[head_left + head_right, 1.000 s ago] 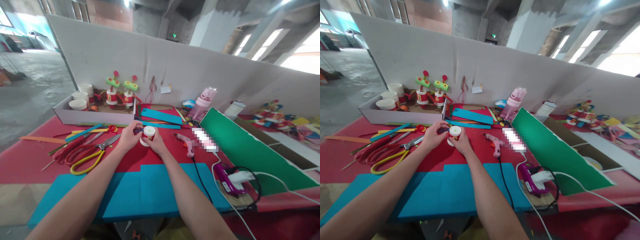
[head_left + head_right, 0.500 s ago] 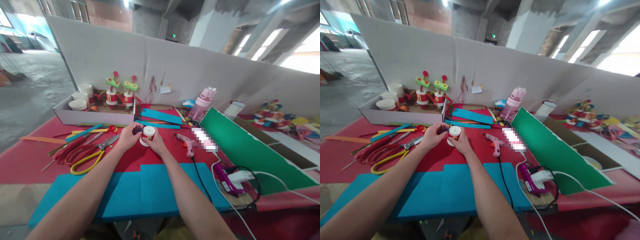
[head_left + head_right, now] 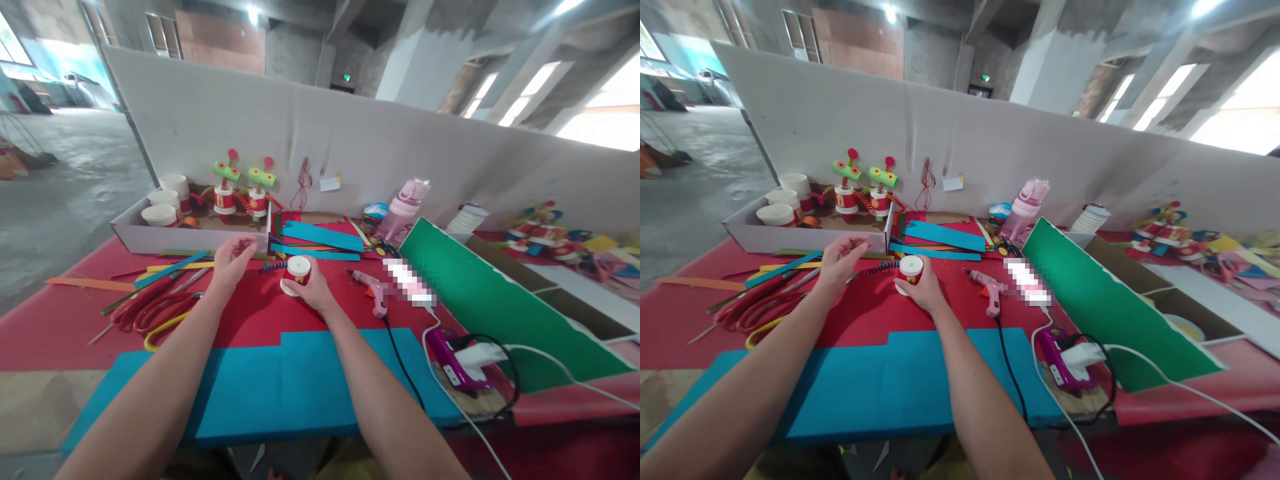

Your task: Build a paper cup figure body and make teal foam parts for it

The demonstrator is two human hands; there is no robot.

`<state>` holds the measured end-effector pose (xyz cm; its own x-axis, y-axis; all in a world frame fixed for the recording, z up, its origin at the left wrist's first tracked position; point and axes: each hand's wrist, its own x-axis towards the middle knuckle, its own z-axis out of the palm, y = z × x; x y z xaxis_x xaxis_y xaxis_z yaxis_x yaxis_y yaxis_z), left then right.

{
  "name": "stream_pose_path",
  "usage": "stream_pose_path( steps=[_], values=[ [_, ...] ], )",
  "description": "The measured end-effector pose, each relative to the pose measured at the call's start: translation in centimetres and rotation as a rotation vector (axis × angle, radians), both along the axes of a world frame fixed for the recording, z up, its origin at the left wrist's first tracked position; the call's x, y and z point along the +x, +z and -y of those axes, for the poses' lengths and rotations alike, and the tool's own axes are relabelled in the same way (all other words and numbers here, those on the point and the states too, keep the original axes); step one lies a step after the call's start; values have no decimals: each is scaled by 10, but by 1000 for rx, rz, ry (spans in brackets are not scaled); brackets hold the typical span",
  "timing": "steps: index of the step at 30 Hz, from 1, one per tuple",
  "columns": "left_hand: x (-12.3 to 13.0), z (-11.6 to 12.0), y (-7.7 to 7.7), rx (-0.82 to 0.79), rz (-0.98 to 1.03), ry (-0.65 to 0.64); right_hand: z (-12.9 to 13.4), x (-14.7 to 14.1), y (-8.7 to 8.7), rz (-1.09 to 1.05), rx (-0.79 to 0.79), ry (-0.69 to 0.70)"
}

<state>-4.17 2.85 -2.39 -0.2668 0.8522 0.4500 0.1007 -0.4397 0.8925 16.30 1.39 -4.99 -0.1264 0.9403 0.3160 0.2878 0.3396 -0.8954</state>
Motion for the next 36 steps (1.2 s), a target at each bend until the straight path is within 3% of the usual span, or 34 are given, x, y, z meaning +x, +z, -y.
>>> stream_pose_path(
  steps=[6, 10, 12, 14, 18, 21, 23, 27, 32, 36],
  values=[
    [-10, -7, -2, -22, 21, 179, -3, 10, 3, -235, 4, -32],
    [-14, -1, 2, -33, -226, 338, -5, 18, 1, -254, 159, -303],
    [-15, 5, 11, 0, -333, 397, -5, 20, -1, -166, 202, -423],
    [-13, 9, 25, 35, -415, 414, -5, 20, -2, -103, 204, -459],
    [3, -9, 66, 92, -761, 281, -7, 17, -2, -177, 155, -328],
    [26, -47, 93, 136, -1256, 48, -7, 14, -1, -246, 135, -313],
    [43, -75, 100, 104, -1612, -107, -8, 13, -1, -241, 140, -354],
    [71, -113, 87, 9, -1788, -240, -10, 13, -3, -181, 172, -402],
    [84, -124, 59, -78, -1832, -284, -13, 13, -5, -174, 177, -424],
    [79, -124, 65, -37, -1749, -242, -14, 14, -5, -187, 167, -442]
  ],
)
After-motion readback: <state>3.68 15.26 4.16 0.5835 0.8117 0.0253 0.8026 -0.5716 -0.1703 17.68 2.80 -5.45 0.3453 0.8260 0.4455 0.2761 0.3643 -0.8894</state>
